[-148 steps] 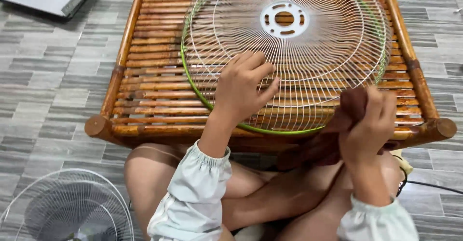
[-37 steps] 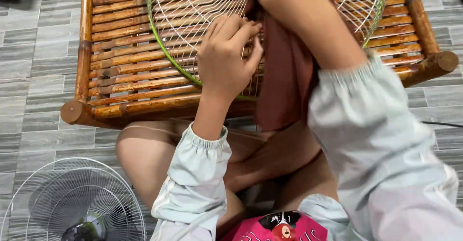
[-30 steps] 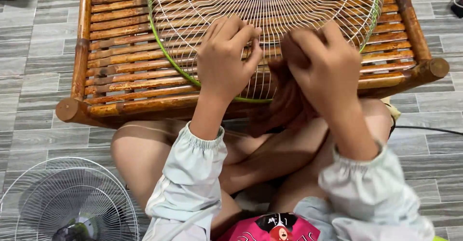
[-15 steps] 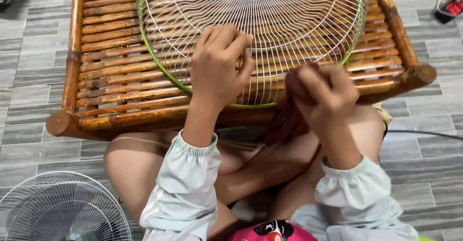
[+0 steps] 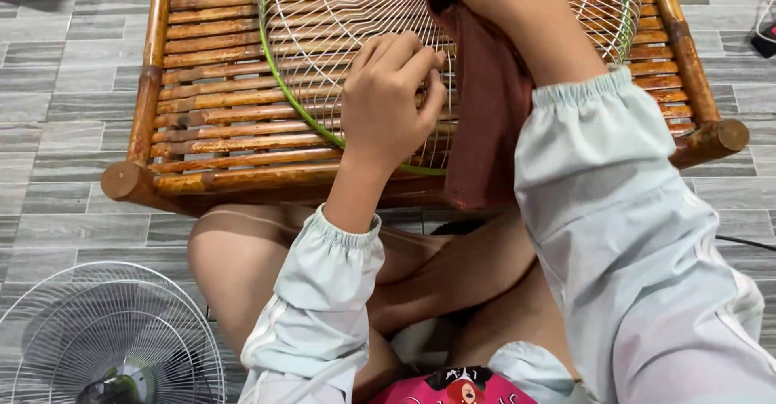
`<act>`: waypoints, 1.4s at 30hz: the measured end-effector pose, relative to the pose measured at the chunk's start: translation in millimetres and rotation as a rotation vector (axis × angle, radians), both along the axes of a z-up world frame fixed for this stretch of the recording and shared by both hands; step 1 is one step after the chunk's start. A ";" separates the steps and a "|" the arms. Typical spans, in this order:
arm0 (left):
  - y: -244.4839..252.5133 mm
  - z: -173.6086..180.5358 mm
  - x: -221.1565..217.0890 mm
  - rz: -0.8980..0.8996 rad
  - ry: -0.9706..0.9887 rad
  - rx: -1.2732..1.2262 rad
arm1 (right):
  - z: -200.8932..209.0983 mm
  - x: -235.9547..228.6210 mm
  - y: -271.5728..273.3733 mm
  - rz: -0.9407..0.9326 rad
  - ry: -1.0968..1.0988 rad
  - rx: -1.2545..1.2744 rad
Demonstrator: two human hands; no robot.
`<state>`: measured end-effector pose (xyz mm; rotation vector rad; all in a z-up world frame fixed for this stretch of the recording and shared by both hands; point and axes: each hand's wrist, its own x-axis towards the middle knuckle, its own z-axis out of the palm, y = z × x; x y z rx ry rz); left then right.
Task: Cleaning a fan grill by wiping it with a cloth
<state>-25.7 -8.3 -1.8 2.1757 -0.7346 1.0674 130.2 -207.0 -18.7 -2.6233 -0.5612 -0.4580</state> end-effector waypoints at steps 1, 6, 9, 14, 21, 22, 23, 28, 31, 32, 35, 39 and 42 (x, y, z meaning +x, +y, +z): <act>-0.5 0.2 -0.6 0.020 0.003 -0.015 | -3.8 -5.0 -3.0 -0.053 -0.208 -0.184; 1.5 -0.3 0.9 0.051 0.022 -0.014 | 28.6 -118.8 -7.4 -0.085 -0.320 -0.327; 5.0 -10.4 12.7 0.007 0.045 -0.005 | 9.7 -178.7 -21.2 -0.135 -0.436 -0.211; 8.7 -29.8 31.1 -0.071 -0.021 0.062 | -110.4 -225.4 -66.7 -0.043 -0.541 0.020; 9.7 -23.4 26.6 -0.067 -0.032 0.104 | -37.3 -232.1 -10.4 0.245 0.030 1.282; 8.1 -17.2 20.3 -0.046 0.013 0.083 | -23.9 -226.1 -12.8 0.012 -0.227 0.694; 5.9 -10.1 15.9 -0.023 0.053 0.059 | -9.7 -217.7 -15.9 -0.198 -0.446 0.086; 7.2 1.3 6.5 -0.050 0.029 0.022 | 28.6 -95.0 -10.8 -0.134 -0.331 -0.276; 8.6 2.5 5.6 -0.048 0.031 0.010 | 18.7 -20.8 -6.7 -0.035 -0.269 -0.313; 8.5 2.6 5.7 -0.050 0.031 -0.007 | 12.1 1.5 -6.9 0.010 -0.324 -0.298; 4.2 3.1 3.5 0.002 0.017 -0.045 | 18.5 -13.6 -4.3 0.023 -0.388 -0.346; 2.6 3.3 1.6 0.016 0.024 -0.058 | 36.1 -90.2 -16.9 0.005 -0.208 -0.279; -0.4 0.1 1.8 0.042 0.025 -0.038 | 33.7 -153.1 -28.5 -0.089 -0.308 -0.315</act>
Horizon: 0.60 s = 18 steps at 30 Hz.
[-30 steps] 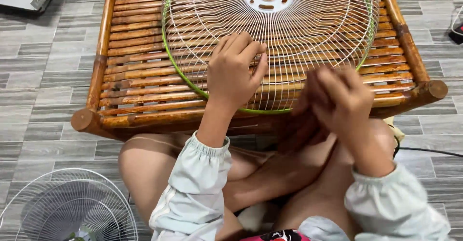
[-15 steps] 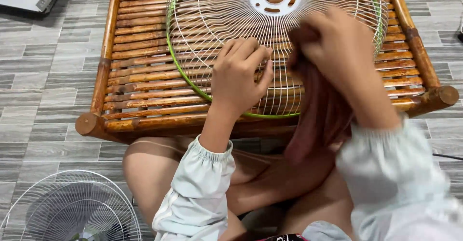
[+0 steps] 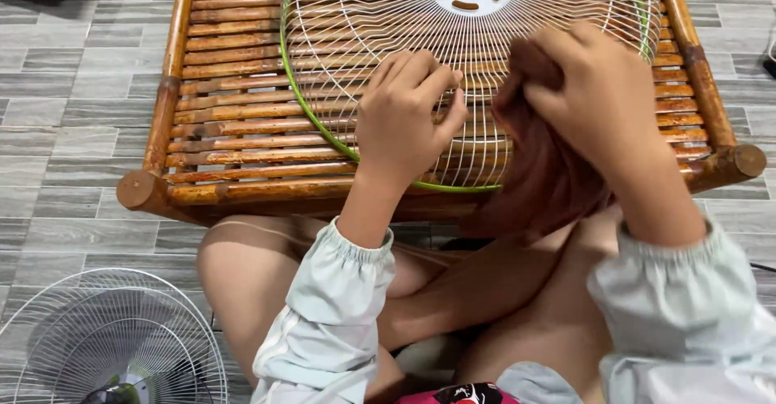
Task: Cleaning a fan grill by wiping it with a cloth
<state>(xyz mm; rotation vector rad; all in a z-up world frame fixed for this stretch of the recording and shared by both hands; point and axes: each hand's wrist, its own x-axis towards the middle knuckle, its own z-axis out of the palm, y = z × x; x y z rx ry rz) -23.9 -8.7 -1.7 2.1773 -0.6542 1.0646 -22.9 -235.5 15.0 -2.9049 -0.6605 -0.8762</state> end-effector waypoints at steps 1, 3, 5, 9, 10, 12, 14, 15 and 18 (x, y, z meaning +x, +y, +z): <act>1.4 0.0 0.5 -0.021 0.005 -0.002 | -3.5 -14.8 -2.3 0.000 -0.037 0.012; 3.3 0.1 0.8 -0.047 0.008 0.000 | -23.1 -42.1 -10.0 -0.003 -0.075 0.028; 3.0 0.3 1.2 -0.062 0.000 -0.013 | -54.4 -65.8 -22.0 0.104 -0.097 0.349; 4.4 -2.6 2.7 -0.079 0.007 -0.003 | -152.1 -91.4 -48.8 0.070 -0.176 0.432; 4.1 -3.9 3.0 -0.081 0.006 0.000 | -148.8 -96.0 -45.7 0.057 -0.157 0.427; 6.2 -4.8 3.6 -0.079 0.007 0.013 | -128.5 -94.4 -30.6 0.049 -0.137 0.433; 6.0 -4.0 4.9 -0.093 -0.010 -0.001 | -92.2 -82.5 -12.3 0.106 -0.226 0.475; 6.7 -3.1 4.3 -0.092 -0.016 0.001 | -71.0 -77.0 -6.3 0.108 -0.232 0.477; 7.8 -0.6 5.2 -0.114 -0.002 0.006 | -19.2 -45.0 3.7 0.005 -0.121 0.365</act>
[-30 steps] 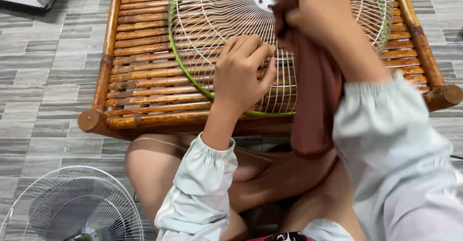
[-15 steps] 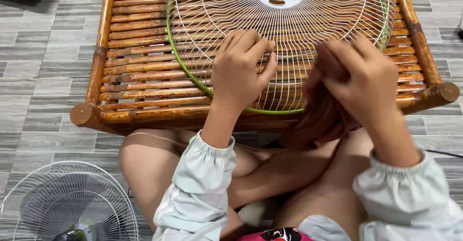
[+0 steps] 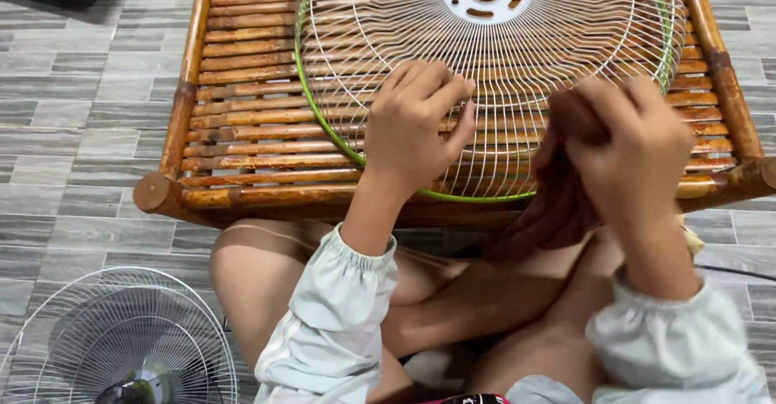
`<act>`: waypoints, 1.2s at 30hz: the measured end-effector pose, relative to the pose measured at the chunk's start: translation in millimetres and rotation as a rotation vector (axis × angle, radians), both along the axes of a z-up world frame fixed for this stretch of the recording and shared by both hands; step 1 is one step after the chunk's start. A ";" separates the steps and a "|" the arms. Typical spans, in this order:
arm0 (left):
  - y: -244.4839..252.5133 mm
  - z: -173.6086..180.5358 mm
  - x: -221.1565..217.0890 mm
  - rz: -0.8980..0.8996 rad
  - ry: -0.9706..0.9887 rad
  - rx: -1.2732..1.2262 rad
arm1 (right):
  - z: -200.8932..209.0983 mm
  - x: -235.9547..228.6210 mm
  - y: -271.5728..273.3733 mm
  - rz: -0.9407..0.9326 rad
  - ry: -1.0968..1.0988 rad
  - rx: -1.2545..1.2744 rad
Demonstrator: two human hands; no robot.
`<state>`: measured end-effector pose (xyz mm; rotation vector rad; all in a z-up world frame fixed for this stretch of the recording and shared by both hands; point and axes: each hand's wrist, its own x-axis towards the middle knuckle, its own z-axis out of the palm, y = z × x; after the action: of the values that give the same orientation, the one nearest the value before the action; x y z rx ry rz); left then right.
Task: Cleaning a fan grill by wiping it with a cloth
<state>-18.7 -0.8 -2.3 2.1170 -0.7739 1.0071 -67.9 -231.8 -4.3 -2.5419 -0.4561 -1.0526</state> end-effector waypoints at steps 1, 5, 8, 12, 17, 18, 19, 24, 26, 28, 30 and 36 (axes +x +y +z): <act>0.0 -0.6 -0.4 0.008 0.002 0.006 | 7.8 18.9 -1.3 -0.034 0.041 -0.159; 0.5 0.1 -2.8 0.008 0.014 0.000 | 16.5 116.0 6.6 -0.070 0.157 -0.483; 0.9 3.3 -5.0 -0.003 0.018 -0.014 | 5.0 180.2 12.1 0.042 0.118 -0.466; -4.2 4.2 -6.9 0.032 0.027 -0.032 | 4.4 167.1 20.6 -0.103 0.085 -0.507; -4.8 -1.0 -5.8 0.098 0.064 -0.062 | 8.3 60.2 15.9 -0.290 -0.048 -0.476; -4.3 -1.6 -4.1 0.100 0.063 -0.061 | 4.8 41.7 14.2 -0.289 -0.050 -0.475; -4.1 -2.4 -3.3 0.095 0.051 -0.054 | 1.2 22.6 12.2 -0.199 -0.059 -0.302; 0.1 -2.9 0.3 0.027 0.031 -0.038 | -85.0 -38.6 -22.9 -0.051 -0.046 -0.015; 0.4 -3.2 -0.3 0.015 0.016 -0.039 | -118.7 -50.6 -29.2 -0.136 -0.067 -0.087; 0.8 -4.6 2.0 0.023 0.019 -0.020 | -112.9 -52.2 -24.4 -0.111 -0.041 -0.034; 1.3 -3.9 1.0 0.032 0.030 -0.001 | -93.5 -48.2 -17.0 -0.084 -0.007 0.017; 1.6 -1.2 0.9 -0.002 0.036 -0.006 | -6.2 18.7 5.2 -0.211 -0.049 -0.109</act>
<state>-17.8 0.7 -3.4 2.1226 -0.7546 0.9667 -49.2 -226.6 -10.5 -2.7127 -0.2681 -1.1962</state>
